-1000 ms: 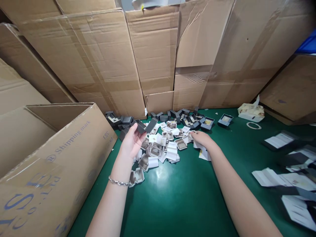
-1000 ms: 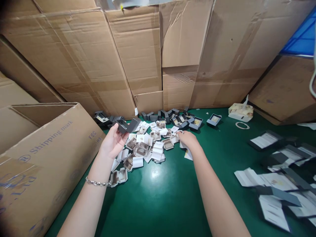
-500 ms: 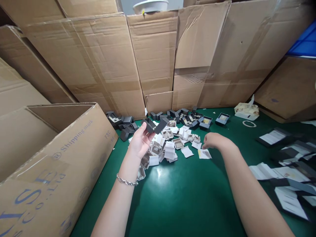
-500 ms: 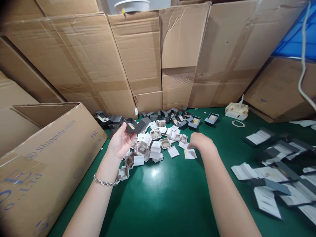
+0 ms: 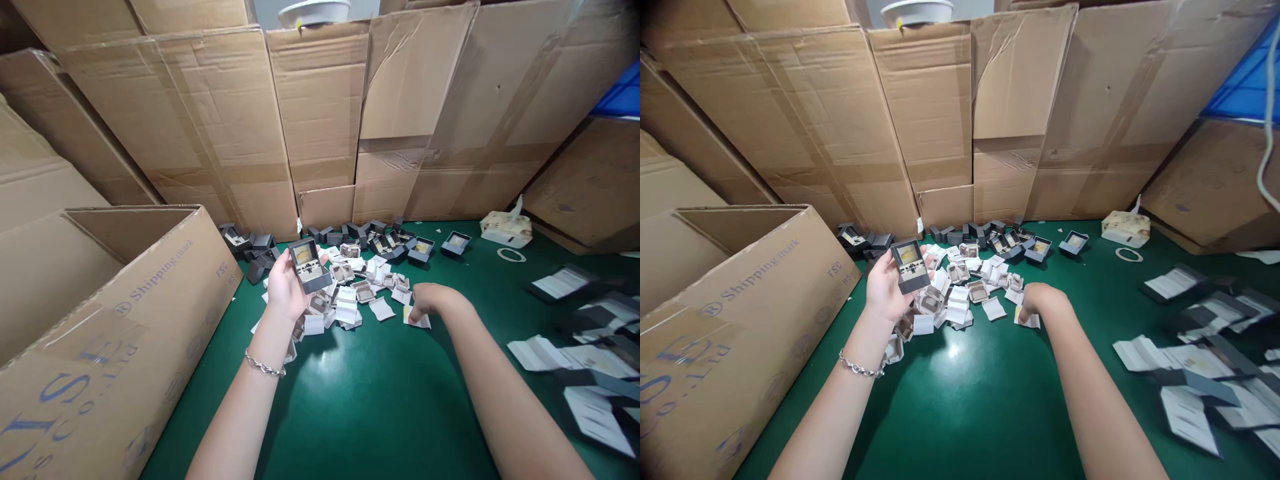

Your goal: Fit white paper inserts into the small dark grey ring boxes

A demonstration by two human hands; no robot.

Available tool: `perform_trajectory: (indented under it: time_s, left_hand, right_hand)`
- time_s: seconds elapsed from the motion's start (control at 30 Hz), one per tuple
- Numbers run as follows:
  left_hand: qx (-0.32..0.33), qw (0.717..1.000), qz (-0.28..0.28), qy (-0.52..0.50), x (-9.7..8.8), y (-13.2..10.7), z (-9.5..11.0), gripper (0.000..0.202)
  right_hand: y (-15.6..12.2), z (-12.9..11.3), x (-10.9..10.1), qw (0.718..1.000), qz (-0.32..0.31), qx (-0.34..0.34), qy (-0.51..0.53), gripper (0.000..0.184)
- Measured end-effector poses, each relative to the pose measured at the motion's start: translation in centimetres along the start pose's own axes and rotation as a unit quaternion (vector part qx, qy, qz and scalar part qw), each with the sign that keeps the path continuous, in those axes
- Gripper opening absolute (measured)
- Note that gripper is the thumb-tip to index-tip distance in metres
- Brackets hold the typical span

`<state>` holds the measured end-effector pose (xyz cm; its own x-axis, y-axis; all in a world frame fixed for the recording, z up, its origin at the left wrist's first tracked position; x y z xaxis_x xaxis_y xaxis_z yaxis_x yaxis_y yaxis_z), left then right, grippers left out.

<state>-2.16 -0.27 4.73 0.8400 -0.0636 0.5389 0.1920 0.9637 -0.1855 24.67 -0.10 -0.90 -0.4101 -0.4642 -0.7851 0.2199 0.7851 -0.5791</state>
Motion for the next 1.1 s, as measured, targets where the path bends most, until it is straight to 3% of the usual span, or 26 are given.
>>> perform_trajectory:
  time_s: [0.1,0.23,0.43,0.53,0.6,0.67,0.83,0.97,1.1]
  left_hand:
    - [0.010,1.000,0.012,0.001,-0.4,0.3,-0.3,0.041]
    - [0.018,0.999,0.022,0.019,-0.7,0.4,-0.5,0.040]
    - [0.007,1.000,-0.006,0.023,-0.4,0.2,-0.1,0.036]
    - [-0.019,0.999,-0.023,0.026,-0.1,0.2,-0.3,0.035]
    - [-0.034,0.999,-0.025,0.031,0.0,0.2,-0.5,0.034]
    - [-0.044,0.998,-0.027,0.040,0.2,0.2,-0.8,0.033]
    - [-0.018,0.998,-0.029,0.057,0.8,0.0,-0.9,0.033]
    - [-0.035,0.997,-0.034,0.063,1.3,-0.3,-1.0,0.034]
    - [-0.001,0.996,-0.051,0.073,1.6,-0.6,-1.1,0.031]
  right_hand:
    - [0.5,-0.3,0.8,1.000,0.001,0.013,-0.013,0.038]
    - [0.0,-0.8,1.0,1.000,-0.005,-0.012,-0.016,0.026]
    - [-2.9,-0.7,-1.6,0.998,-0.001,-0.055,0.013,0.005]
    - [-4.6,-0.8,-3.0,0.987,0.056,-0.113,0.097,0.013]
    - [-5.9,-1.4,-3.8,0.952,0.129,-0.204,0.188,0.021]
    - [-7.3,-2.4,-4.0,0.897,0.182,-0.303,0.266,0.025]
    - [-9.8,-5.4,-2.7,0.754,0.235,-0.473,0.390,0.012]
    - [-10.8,-7.1,-0.9,0.648,0.342,-0.597,0.325,0.010]
    - [-11.0,-7.8,1.0,0.574,0.442,-0.661,0.197,0.015]
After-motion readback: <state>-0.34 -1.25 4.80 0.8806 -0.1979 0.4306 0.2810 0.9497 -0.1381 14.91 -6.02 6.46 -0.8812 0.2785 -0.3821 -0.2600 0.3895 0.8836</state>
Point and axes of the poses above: each hand's wrist, its own y-axis towards the middle knuckle, its own x-axis out of the palm, z = x × y, the point moved 2 cm from there along y, towards the middle knuckle, and after that the axes turned 15 degrees about y, right-handed, at the moved point
